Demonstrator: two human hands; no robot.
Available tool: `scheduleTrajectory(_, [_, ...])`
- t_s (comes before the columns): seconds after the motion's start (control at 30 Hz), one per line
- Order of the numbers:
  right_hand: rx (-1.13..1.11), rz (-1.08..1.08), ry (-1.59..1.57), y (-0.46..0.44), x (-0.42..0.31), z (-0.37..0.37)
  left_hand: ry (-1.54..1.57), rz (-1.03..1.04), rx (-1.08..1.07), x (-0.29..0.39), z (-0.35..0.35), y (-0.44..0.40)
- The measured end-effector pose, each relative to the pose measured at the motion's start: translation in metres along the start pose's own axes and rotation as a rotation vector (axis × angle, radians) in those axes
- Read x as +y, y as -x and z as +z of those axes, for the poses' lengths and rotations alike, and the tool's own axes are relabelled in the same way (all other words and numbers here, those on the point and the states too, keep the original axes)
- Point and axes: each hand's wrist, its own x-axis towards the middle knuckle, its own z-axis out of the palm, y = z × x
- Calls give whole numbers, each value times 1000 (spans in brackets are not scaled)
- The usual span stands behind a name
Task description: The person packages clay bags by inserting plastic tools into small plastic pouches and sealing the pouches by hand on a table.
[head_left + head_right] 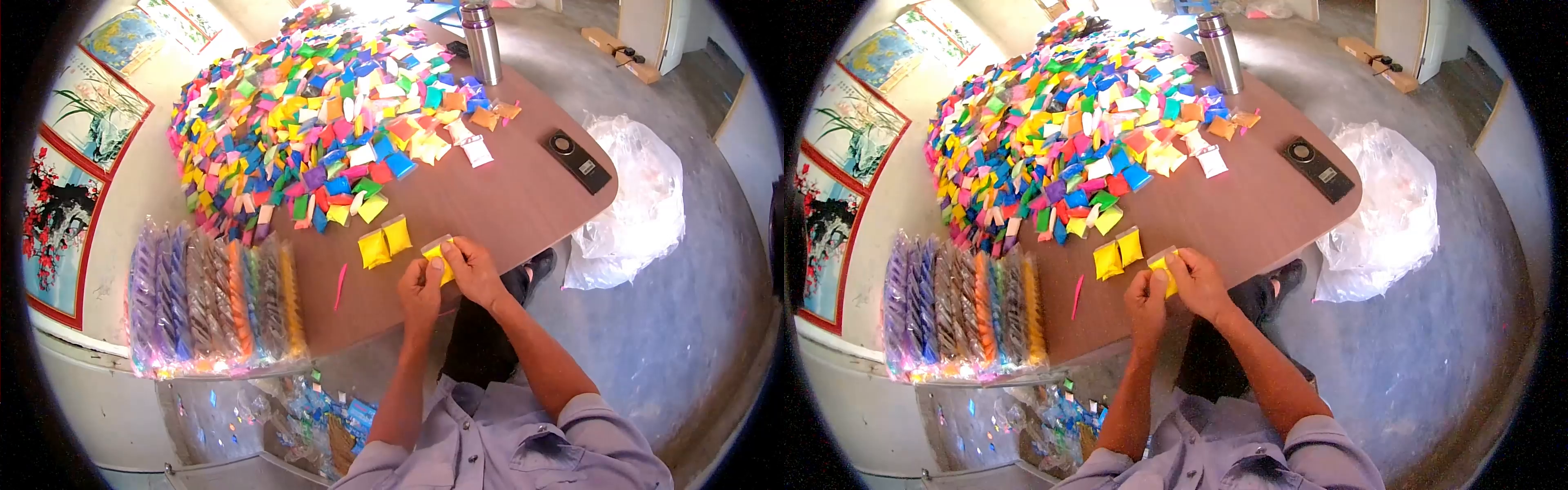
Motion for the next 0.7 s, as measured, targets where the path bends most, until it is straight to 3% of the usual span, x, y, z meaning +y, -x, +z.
scheduleTrajectory(0.33, [-20,-110,19,-1,0,1,92,13,31,-8,-3,-7])
scheduleTrajectory(0.57, [-17,23,-77,0,3,4,38,-27,45,12,-3,-2])
scheduleTrajectory(0.7, [9,-111,-50,1,3,5,-6,-119,48,21,-2,-2])
